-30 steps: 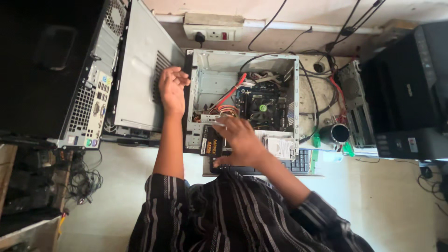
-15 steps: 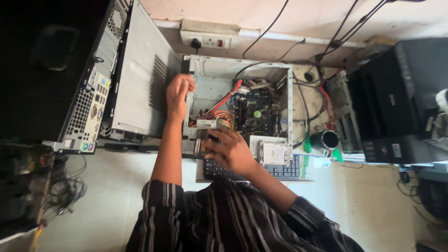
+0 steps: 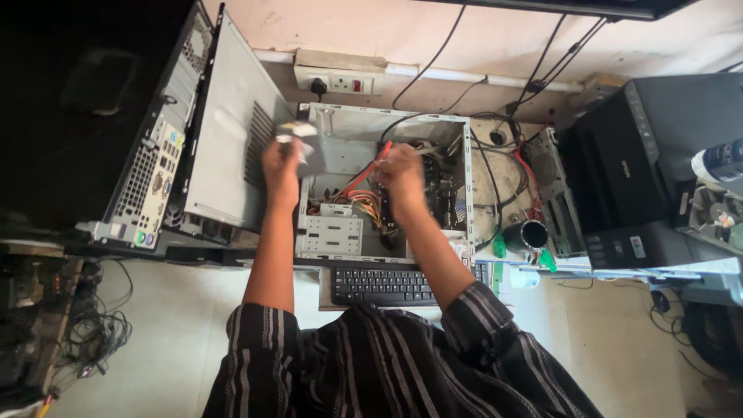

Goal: The person removes a graphics card from a desktop computer using a screwdriver, then closes the case. They open another computer case, connect power cables to the motherboard, and place a small box inside.

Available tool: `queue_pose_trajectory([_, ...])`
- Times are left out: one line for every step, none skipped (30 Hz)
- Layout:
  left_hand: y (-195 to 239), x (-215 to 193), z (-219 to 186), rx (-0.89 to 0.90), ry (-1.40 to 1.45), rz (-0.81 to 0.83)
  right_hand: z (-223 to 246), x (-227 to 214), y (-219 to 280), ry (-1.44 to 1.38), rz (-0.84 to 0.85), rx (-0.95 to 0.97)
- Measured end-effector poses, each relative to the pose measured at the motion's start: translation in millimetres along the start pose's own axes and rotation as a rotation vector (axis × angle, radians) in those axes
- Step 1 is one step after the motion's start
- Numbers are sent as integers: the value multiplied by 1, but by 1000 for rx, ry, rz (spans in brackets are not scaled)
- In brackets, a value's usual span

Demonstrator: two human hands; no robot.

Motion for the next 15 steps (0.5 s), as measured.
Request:
queue_pose_trajectory([-3, -4, 2, 7, 156, -35, -2, -25, -10, -160, -204, 38])
queue_pose_trajectory([-4, -7, 3, 14, 312, -70, -4, -51, -17, -319, -408, 79])
queue_pose_trajectory([-4, -9, 3, 23, 467, -105, -3, -76, -19, -266, -474, 178])
queue_pose_trajectory([-5, -7, 0, 0, 445, -90, -1, -97, -22, -213, -540, 269])
queue_pose_trajectory([-6, -4, -3, -23, 423, -75, -3, -112, -25, -245, -578, 313])
queue_pose_trajectory([-7, 0, -7, -49, 401, -56, -6, -124, -27, -278, -619, 357])
queue_pose_trajectory([-7, 3, -12, -41, 375, -32, -9, -134, -30, -311, -660, 400])
queue_pose_trajectory([-7, 7, -17, -37, 348, -6, -13, -139, -35, -358, -613, 376])
queue_pose_trajectory([-6, 10, -20, -34, 322, 20, -15, -142, -40, -404, -565, 351])
queue_pose_trajectory([-5, 12, -22, -34, 305, 30, -17, -141, -44, -451, -517, 326])
queue_pose_trajectory([-4, 14, -22, -35, 289, 40, -17, -141, -44, -470, -512, 285])
queue_pose_trajectory([-4, 14, -23, -27, 270, 47, -16, -138, -47, -489, -498, 245])
queue_pose_trajectory([-3, 14, -22, -54, 277, 39, -12, -132, -48, -507, -484, 204])
queue_pose_trajectory([-4, 13, -20, -76, 281, 30, -5, -123, -48, -378, -450, 125])
queue_pose_trajectory([-4, 11, -18, -99, 285, 20, 2, -111, -40, -250, -416, 46])
Point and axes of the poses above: each hand's wrist, its own y-axis away from the middle knuckle, its own x-axis out of the palm, z = x × y, the point moved 4 cm from there along -y, towards the middle knuckle, and after that the axes turned 9 degrees about z, right-handed, at the moved point
